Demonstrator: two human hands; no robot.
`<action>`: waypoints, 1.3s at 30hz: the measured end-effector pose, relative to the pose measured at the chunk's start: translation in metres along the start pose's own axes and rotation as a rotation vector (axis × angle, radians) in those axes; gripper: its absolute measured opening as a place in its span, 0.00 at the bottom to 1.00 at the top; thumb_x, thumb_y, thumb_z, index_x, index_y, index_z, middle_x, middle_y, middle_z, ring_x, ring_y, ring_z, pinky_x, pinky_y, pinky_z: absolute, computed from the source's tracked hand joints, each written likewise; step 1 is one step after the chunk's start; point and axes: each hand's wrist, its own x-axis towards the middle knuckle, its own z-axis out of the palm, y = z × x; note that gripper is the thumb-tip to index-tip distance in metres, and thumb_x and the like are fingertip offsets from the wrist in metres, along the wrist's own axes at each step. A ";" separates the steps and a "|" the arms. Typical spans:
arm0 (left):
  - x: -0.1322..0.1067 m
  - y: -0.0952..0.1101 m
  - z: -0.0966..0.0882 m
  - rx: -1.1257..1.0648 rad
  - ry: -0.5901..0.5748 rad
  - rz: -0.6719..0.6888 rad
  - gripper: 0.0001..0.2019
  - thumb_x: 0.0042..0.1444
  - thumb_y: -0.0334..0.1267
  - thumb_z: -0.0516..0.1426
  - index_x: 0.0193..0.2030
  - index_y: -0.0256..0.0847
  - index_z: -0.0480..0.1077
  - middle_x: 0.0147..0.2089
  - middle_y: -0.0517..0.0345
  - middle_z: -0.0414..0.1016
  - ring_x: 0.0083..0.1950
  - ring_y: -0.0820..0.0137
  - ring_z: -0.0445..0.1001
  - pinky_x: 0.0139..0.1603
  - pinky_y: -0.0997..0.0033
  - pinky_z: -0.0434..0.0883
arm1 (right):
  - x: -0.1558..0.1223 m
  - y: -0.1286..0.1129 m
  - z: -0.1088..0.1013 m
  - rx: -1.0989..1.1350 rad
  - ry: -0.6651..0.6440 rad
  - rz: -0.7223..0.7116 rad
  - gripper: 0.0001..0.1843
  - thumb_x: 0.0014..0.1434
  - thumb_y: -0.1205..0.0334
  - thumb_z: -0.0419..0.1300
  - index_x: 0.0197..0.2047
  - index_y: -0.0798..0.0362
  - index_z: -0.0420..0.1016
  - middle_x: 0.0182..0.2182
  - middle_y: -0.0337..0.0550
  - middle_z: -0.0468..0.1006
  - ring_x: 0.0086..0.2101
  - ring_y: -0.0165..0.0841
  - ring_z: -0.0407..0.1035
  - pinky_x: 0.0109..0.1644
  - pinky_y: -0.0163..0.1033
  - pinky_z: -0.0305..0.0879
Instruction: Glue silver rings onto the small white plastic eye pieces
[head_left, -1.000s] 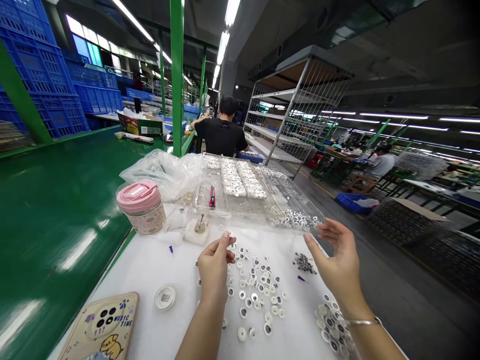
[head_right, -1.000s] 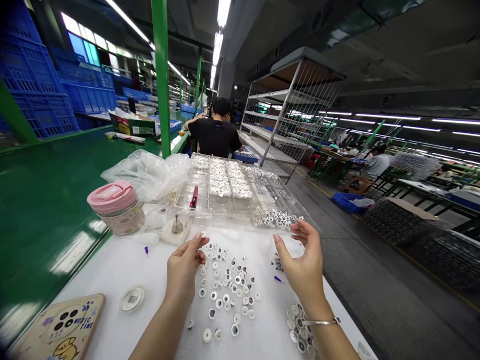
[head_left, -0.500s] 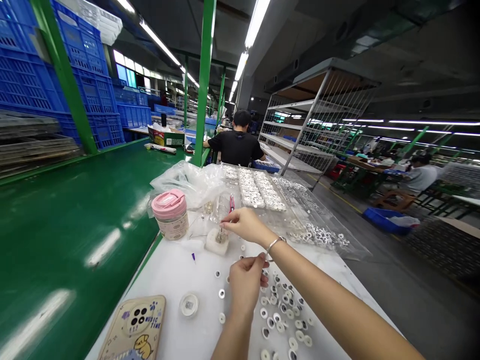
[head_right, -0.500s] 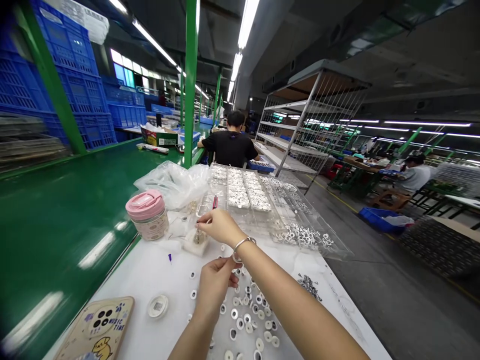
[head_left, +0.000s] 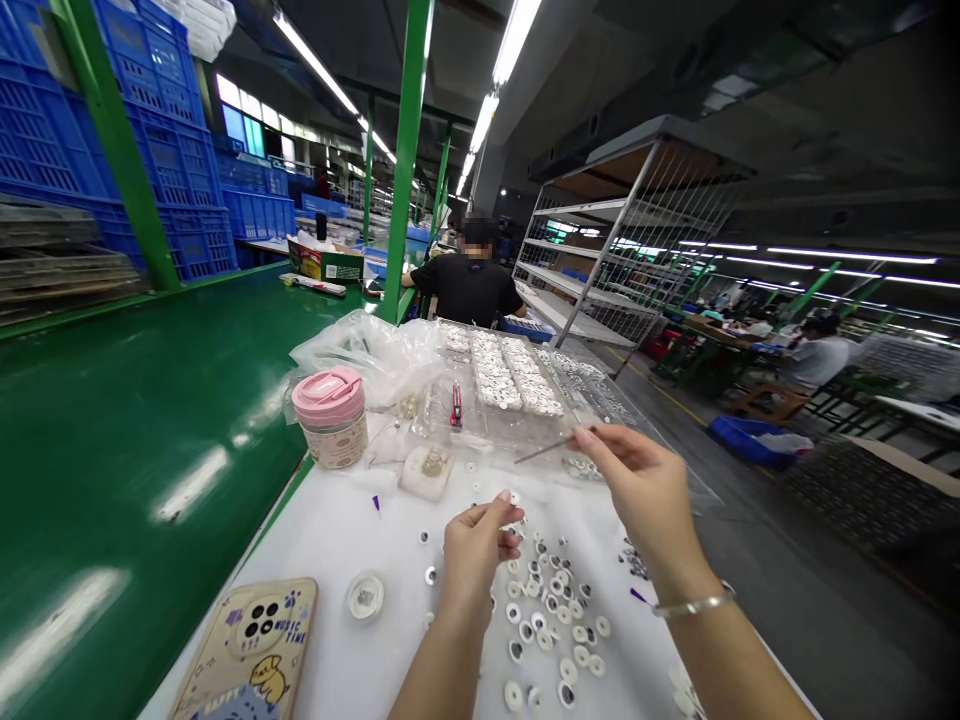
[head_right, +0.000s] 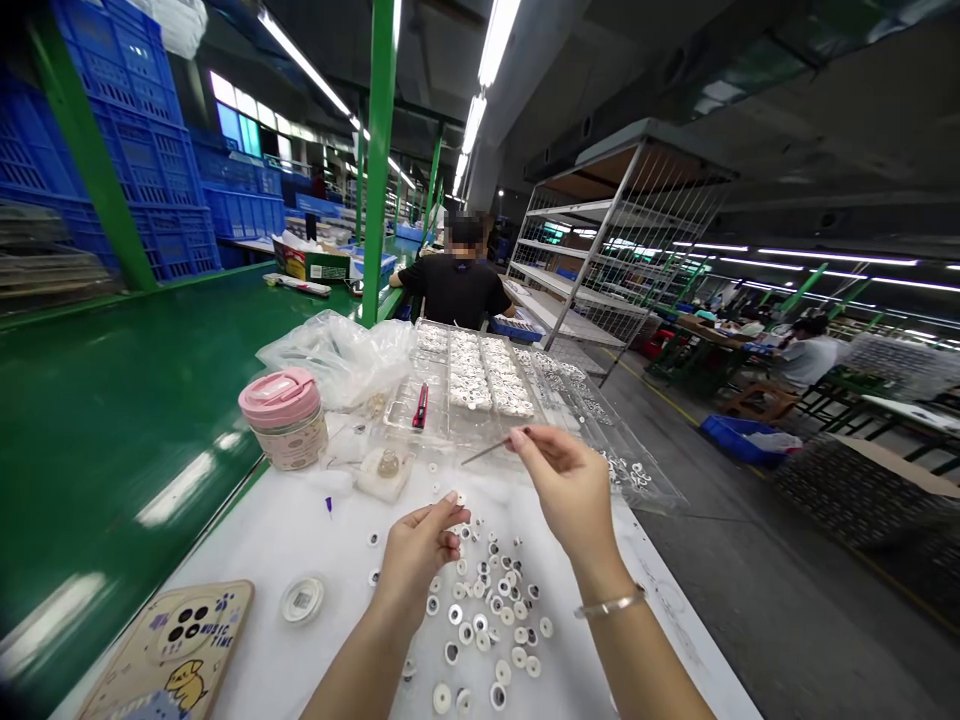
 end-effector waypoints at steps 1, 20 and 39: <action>0.000 0.000 0.000 -0.001 0.001 -0.002 0.21 0.44 0.46 0.62 0.36 0.27 0.70 0.38 0.43 0.72 0.21 0.80 0.63 0.22 0.78 0.66 | -0.006 0.002 -0.008 -0.016 0.007 0.012 0.12 0.46 0.59 0.63 0.32 0.59 0.74 0.28 0.48 0.77 0.31 0.33 0.72 0.38 0.37 0.70; -0.006 0.000 0.003 0.086 -0.033 0.015 0.20 0.45 0.47 0.61 0.34 0.28 0.71 0.38 0.44 0.72 0.21 0.80 0.63 0.23 0.78 0.66 | -0.024 0.016 -0.015 -0.090 -0.036 0.026 0.10 0.48 0.59 0.62 0.32 0.57 0.74 0.29 0.46 0.76 0.32 0.33 0.72 0.39 0.37 0.70; -0.003 0.001 0.001 0.096 -0.011 0.034 0.20 0.43 0.47 0.61 0.32 0.28 0.71 0.36 0.44 0.73 0.20 0.79 0.63 0.22 0.78 0.66 | -0.003 0.005 0.014 0.171 -0.037 0.013 0.09 0.46 0.62 0.63 0.32 0.57 0.74 0.30 0.45 0.77 0.32 0.31 0.72 0.41 0.37 0.70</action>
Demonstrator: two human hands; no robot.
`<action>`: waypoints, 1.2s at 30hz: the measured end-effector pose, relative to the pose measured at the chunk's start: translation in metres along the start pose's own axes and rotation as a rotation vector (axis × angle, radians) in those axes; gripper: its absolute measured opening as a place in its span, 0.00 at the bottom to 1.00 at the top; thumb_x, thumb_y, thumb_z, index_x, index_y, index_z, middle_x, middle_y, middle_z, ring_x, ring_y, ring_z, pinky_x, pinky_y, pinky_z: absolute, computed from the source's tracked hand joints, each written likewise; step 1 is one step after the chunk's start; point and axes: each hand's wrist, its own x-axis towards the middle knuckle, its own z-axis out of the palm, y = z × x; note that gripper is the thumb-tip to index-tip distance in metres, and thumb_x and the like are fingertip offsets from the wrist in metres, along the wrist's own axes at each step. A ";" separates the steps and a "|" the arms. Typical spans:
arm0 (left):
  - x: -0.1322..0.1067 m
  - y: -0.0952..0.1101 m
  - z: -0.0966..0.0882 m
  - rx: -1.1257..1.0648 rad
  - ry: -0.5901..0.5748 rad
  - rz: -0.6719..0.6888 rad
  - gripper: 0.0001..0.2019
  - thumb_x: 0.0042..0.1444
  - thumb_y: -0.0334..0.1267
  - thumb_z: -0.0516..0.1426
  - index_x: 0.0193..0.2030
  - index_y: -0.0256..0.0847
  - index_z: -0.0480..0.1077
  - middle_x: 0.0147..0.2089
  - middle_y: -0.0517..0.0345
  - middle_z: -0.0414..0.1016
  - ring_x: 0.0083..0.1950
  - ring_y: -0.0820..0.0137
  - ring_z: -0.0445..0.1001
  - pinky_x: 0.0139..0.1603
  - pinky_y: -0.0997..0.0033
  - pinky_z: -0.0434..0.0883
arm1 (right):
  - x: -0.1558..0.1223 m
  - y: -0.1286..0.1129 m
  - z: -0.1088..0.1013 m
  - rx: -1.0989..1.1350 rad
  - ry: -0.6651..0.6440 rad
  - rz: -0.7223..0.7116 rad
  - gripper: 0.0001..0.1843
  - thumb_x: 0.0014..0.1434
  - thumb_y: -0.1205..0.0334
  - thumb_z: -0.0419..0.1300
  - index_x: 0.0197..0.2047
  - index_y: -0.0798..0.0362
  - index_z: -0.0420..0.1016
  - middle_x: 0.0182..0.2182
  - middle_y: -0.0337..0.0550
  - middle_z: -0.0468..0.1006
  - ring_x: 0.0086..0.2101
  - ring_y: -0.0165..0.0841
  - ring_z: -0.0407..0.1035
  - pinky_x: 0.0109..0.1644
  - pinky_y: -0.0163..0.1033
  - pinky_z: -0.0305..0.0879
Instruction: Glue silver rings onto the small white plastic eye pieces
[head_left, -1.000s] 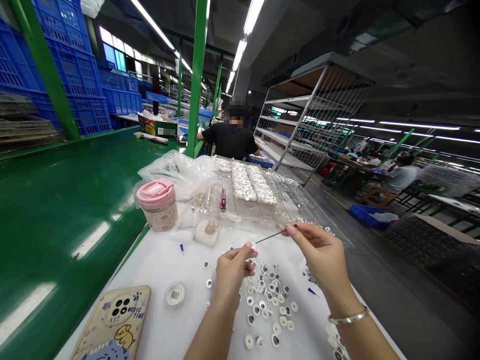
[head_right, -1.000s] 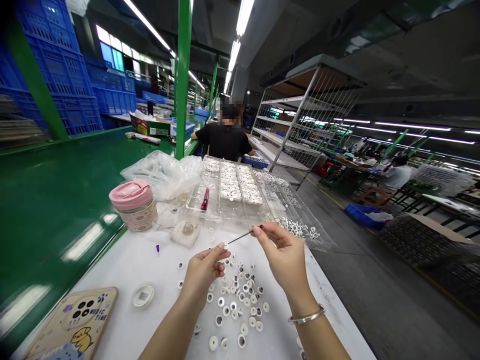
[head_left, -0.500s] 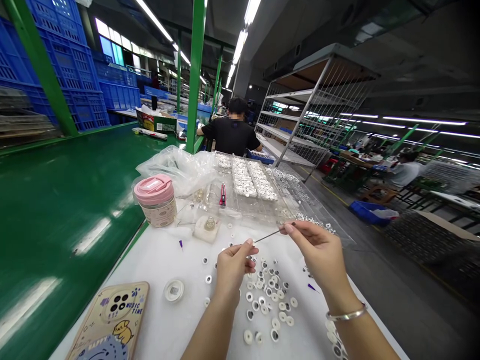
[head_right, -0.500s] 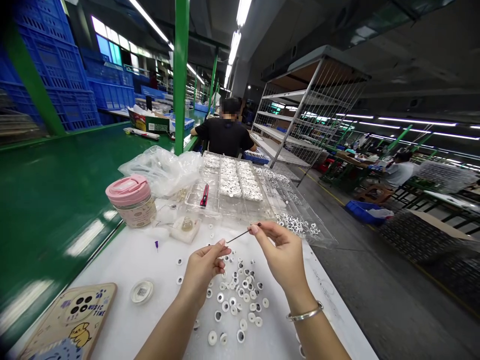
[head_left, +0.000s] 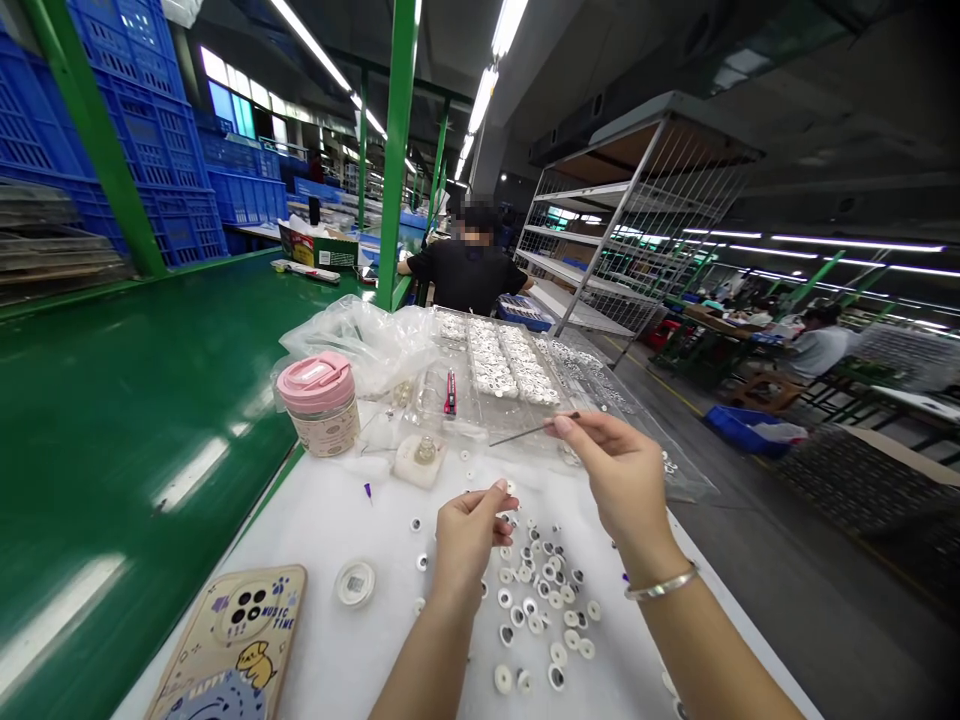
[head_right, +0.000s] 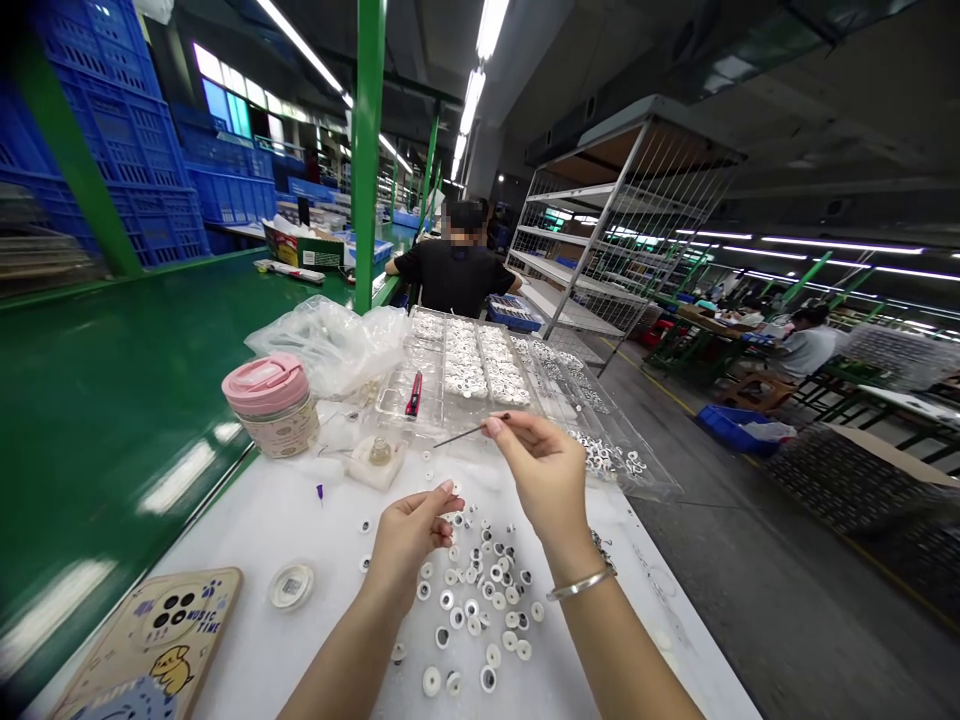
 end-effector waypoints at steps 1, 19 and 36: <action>0.001 0.000 0.000 0.004 0.001 0.006 0.20 0.43 0.47 0.61 0.32 0.28 0.71 0.36 0.45 0.73 0.20 0.79 0.63 0.22 0.78 0.66 | 0.003 0.000 0.007 0.009 -0.034 -0.002 0.09 0.46 0.62 0.64 0.32 0.57 0.74 0.30 0.45 0.77 0.32 0.31 0.72 0.41 0.37 0.70; 0.000 0.003 0.000 0.058 -0.010 0.051 0.20 0.44 0.49 0.60 0.30 0.29 0.72 0.34 0.45 0.73 0.19 0.78 0.63 0.20 0.78 0.65 | 0.022 0.018 0.054 -0.374 -0.515 -0.081 0.14 0.50 0.60 0.58 0.41 0.54 0.73 0.36 0.44 0.75 0.35 0.30 0.70 0.40 0.36 0.68; -0.011 0.002 0.005 0.257 -0.045 0.111 0.17 0.45 0.47 0.59 0.29 0.32 0.74 0.32 0.50 0.73 0.20 0.76 0.65 0.21 0.77 0.67 | -0.025 0.032 -0.038 -0.789 -0.662 -0.439 0.11 0.57 0.67 0.50 0.39 0.51 0.72 0.34 0.41 0.75 0.33 0.30 0.70 0.38 0.35 0.65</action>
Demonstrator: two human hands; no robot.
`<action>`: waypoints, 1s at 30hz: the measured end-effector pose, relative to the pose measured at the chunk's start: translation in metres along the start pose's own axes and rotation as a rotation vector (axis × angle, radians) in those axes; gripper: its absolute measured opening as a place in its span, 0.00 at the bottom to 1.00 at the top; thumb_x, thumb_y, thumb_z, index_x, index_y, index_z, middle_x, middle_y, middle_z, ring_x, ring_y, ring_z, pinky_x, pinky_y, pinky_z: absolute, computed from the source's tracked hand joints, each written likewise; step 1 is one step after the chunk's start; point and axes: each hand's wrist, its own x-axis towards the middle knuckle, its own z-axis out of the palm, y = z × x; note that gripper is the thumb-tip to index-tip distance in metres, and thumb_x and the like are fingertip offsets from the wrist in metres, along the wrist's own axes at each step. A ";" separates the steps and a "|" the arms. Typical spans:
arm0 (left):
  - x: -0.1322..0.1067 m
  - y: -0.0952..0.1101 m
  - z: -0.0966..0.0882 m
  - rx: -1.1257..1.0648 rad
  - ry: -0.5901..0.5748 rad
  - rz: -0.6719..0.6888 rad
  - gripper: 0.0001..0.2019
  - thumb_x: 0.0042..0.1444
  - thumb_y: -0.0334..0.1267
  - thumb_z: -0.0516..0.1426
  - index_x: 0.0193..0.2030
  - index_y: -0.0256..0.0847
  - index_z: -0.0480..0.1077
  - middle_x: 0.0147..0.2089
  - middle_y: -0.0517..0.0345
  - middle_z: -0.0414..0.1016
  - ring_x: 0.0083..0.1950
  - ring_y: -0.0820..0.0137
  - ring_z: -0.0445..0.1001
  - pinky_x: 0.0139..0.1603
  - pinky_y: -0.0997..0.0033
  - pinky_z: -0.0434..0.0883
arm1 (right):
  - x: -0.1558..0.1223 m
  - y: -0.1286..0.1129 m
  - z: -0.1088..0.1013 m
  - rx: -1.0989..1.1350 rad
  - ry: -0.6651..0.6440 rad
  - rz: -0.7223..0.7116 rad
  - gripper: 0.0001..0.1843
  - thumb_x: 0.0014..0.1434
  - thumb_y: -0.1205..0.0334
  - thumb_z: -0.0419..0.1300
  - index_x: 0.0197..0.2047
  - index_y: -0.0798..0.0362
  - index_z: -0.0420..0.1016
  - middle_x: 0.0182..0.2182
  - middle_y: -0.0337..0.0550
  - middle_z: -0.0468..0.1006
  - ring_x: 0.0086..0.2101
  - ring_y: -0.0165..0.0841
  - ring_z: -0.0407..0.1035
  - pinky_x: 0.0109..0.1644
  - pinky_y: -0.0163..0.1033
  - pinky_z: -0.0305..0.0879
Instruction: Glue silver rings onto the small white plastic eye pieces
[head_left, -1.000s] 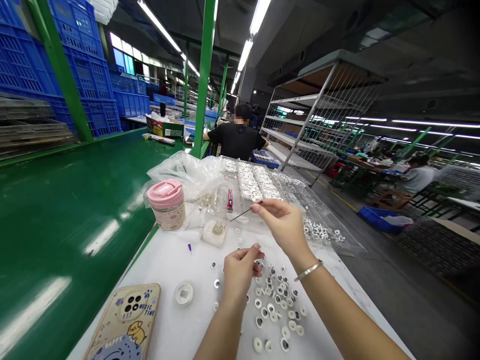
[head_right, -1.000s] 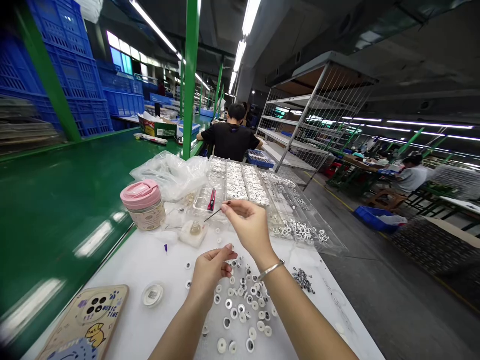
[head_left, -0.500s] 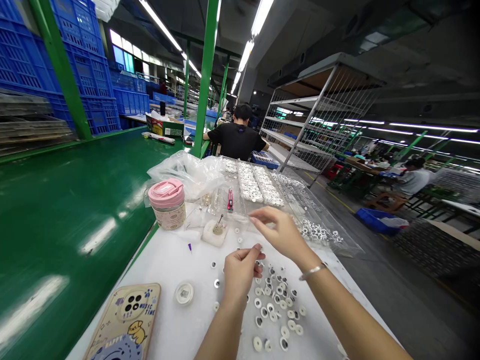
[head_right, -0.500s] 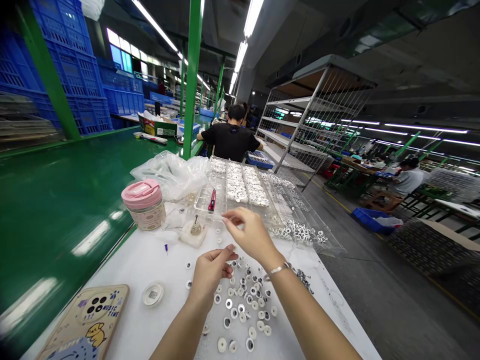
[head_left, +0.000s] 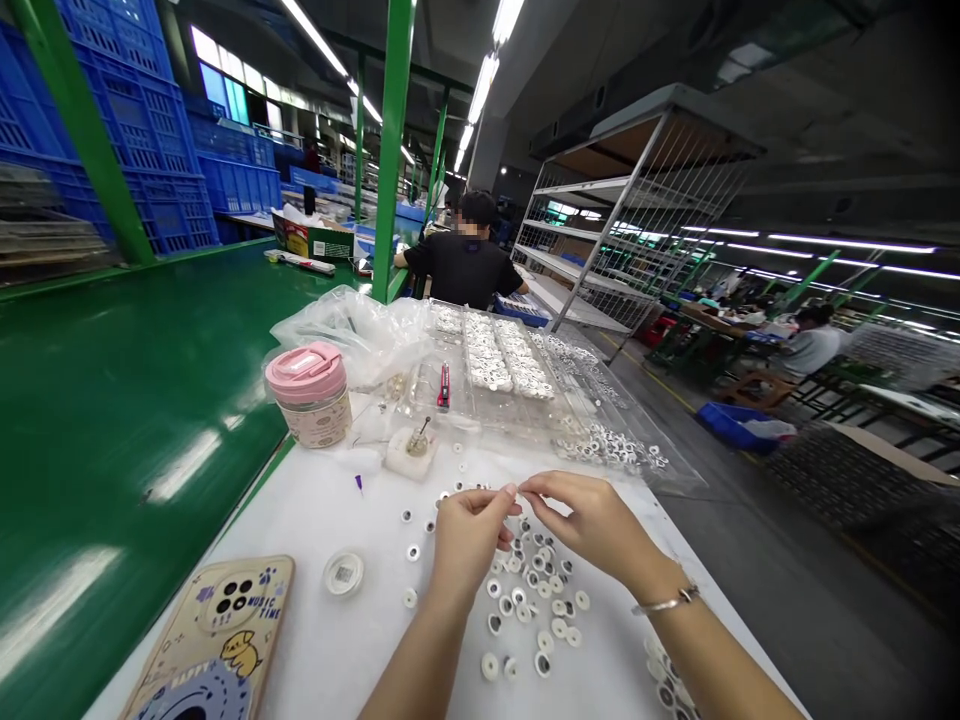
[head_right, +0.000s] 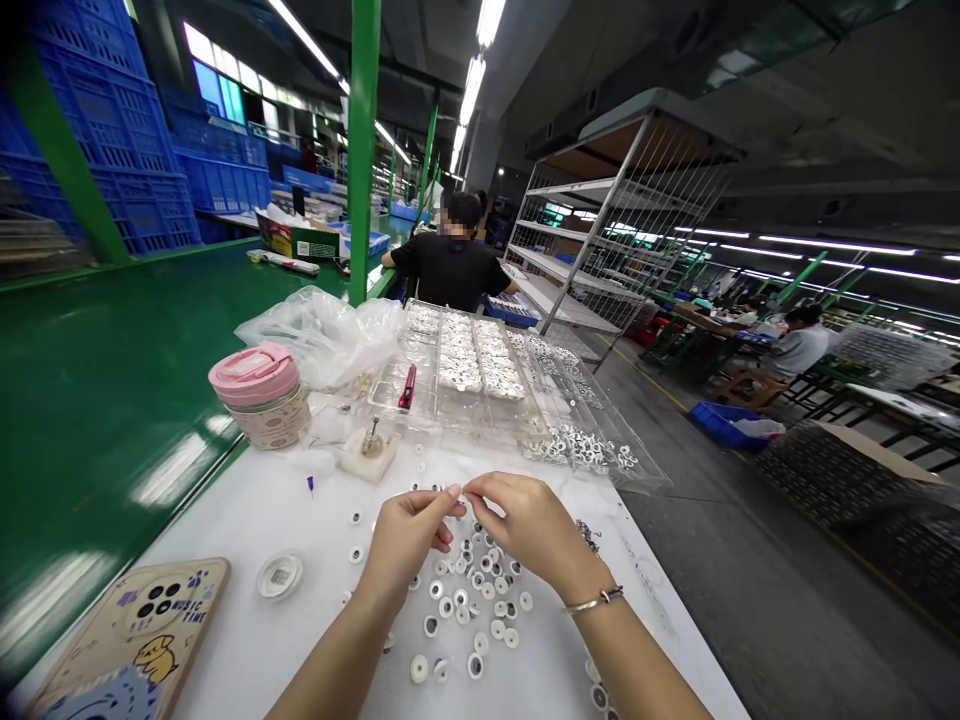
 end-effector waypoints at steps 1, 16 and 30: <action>0.000 0.000 0.000 0.009 0.001 0.004 0.17 0.45 0.48 0.59 0.29 0.32 0.74 0.32 0.50 0.73 0.20 0.76 0.65 0.21 0.77 0.67 | -0.001 0.000 0.000 -0.040 0.010 -0.022 0.10 0.56 0.67 0.51 0.38 0.51 0.72 0.33 0.41 0.75 0.33 0.30 0.70 0.38 0.36 0.65; -0.002 0.002 0.003 -0.089 -0.086 -0.048 0.15 0.45 0.44 0.60 0.30 0.30 0.74 0.31 0.49 0.72 0.21 0.76 0.66 0.22 0.76 0.69 | -0.012 -0.006 0.018 0.035 0.269 0.028 0.07 0.53 0.70 0.53 0.33 0.52 0.69 0.29 0.39 0.74 0.30 0.28 0.69 0.35 0.34 0.67; -0.007 0.003 0.002 -0.178 -0.166 -0.097 0.15 0.46 0.43 0.60 0.33 0.29 0.74 0.33 0.46 0.73 0.24 0.75 0.68 0.26 0.76 0.71 | -0.018 -0.010 0.030 0.297 0.374 0.323 0.04 0.50 0.68 0.56 0.29 0.55 0.72 0.26 0.38 0.74 0.28 0.28 0.70 0.34 0.31 0.67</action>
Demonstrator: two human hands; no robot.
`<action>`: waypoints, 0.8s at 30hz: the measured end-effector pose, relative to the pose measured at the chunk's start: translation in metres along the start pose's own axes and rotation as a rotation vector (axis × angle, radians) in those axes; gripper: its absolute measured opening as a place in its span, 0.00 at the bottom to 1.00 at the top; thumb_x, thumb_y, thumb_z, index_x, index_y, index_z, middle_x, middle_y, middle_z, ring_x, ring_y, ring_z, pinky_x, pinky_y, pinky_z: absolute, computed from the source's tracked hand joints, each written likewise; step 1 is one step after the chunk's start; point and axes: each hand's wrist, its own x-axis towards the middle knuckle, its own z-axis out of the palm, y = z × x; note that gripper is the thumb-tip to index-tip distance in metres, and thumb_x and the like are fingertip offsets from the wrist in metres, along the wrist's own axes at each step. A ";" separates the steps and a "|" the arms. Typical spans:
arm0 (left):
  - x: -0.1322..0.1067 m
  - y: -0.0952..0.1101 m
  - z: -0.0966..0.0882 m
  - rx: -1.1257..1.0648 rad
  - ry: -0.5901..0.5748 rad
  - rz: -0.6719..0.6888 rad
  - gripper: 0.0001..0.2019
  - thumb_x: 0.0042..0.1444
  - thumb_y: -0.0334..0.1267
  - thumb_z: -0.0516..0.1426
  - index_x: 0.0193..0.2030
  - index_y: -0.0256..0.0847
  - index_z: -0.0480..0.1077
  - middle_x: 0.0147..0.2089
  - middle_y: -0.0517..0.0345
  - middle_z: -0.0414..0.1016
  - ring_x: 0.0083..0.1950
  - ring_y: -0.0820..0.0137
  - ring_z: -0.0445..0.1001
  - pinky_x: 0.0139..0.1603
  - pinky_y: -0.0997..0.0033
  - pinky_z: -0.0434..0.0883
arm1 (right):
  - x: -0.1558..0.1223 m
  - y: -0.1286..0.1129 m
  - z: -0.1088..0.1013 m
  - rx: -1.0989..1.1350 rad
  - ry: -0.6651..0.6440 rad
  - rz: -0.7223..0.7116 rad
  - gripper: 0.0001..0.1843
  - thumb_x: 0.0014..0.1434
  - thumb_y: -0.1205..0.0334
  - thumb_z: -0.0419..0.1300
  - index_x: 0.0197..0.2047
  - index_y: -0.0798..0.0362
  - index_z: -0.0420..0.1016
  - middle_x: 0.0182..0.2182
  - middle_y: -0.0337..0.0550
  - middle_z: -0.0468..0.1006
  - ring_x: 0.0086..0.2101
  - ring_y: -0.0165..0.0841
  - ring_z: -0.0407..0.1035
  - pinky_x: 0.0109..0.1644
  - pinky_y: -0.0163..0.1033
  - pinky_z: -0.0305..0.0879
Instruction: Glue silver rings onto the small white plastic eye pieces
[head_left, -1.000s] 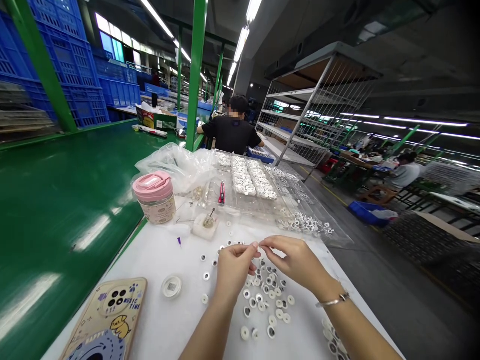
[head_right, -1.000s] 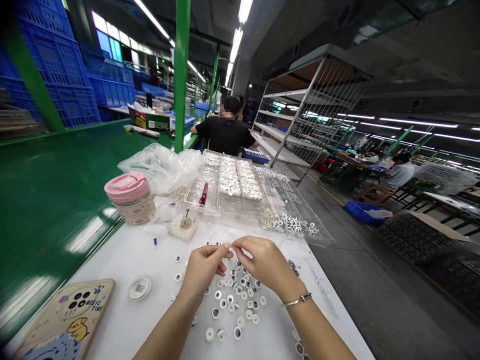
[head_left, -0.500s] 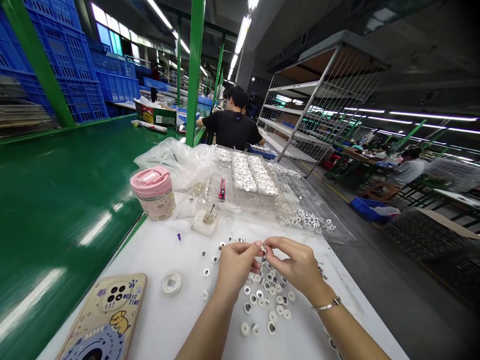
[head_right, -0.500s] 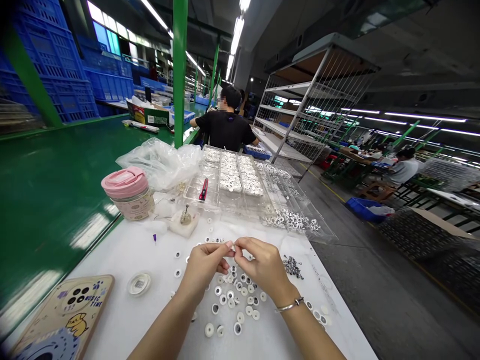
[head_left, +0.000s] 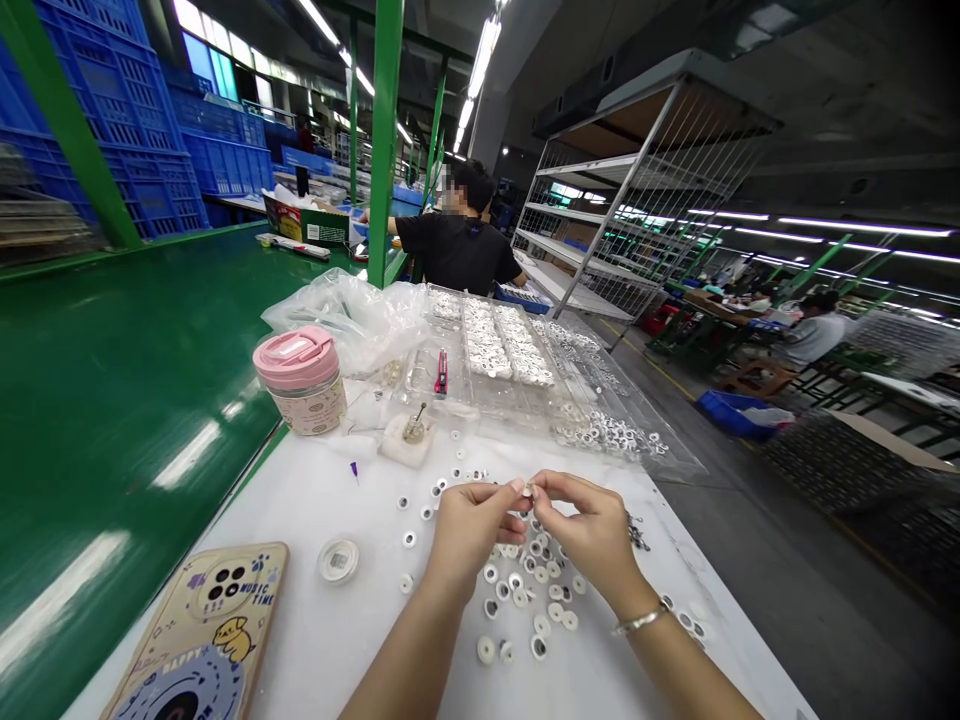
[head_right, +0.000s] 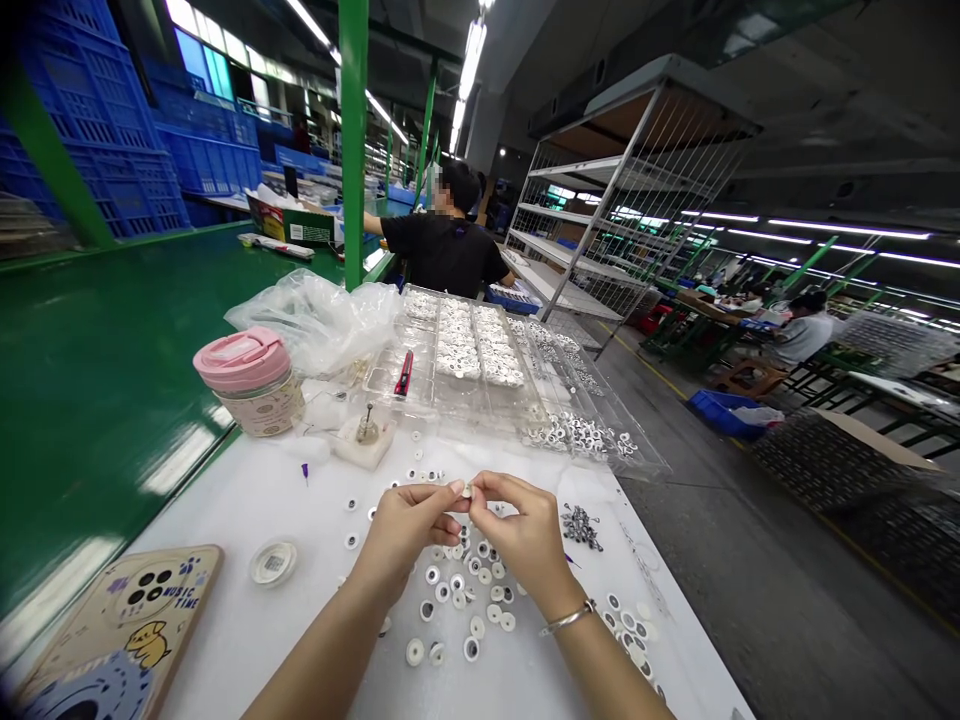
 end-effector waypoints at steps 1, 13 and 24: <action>0.000 0.001 0.000 0.001 -0.001 -0.004 0.15 0.47 0.43 0.60 0.33 0.29 0.74 0.33 0.45 0.73 0.24 0.75 0.68 0.26 0.76 0.71 | -0.001 0.001 0.001 0.019 0.000 0.020 0.05 0.50 0.68 0.56 0.29 0.55 0.72 0.26 0.38 0.74 0.28 0.28 0.71 0.35 0.30 0.67; -0.001 0.000 0.001 0.017 -0.039 0.000 0.16 0.47 0.43 0.61 0.32 0.27 0.73 0.33 0.45 0.73 0.26 0.73 0.70 0.30 0.73 0.73 | -0.005 0.000 0.001 0.167 0.010 0.200 0.05 0.50 0.66 0.57 0.29 0.57 0.72 0.24 0.40 0.74 0.27 0.30 0.71 0.33 0.31 0.67; -0.004 0.009 0.005 0.028 0.088 -0.026 0.14 0.47 0.40 0.61 0.30 0.26 0.73 0.34 0.44 0.73 0.24 0.76 0.68 0.26 0.77 0.72 | -0.017 0.010 -0.056 0.195 0.268 0.425 0.15 0.44 0.58 0.63 0.35 0.59 0.73 0.29 0.49 0.76 0.31 0.37 0.72 0.37 0.41 0.71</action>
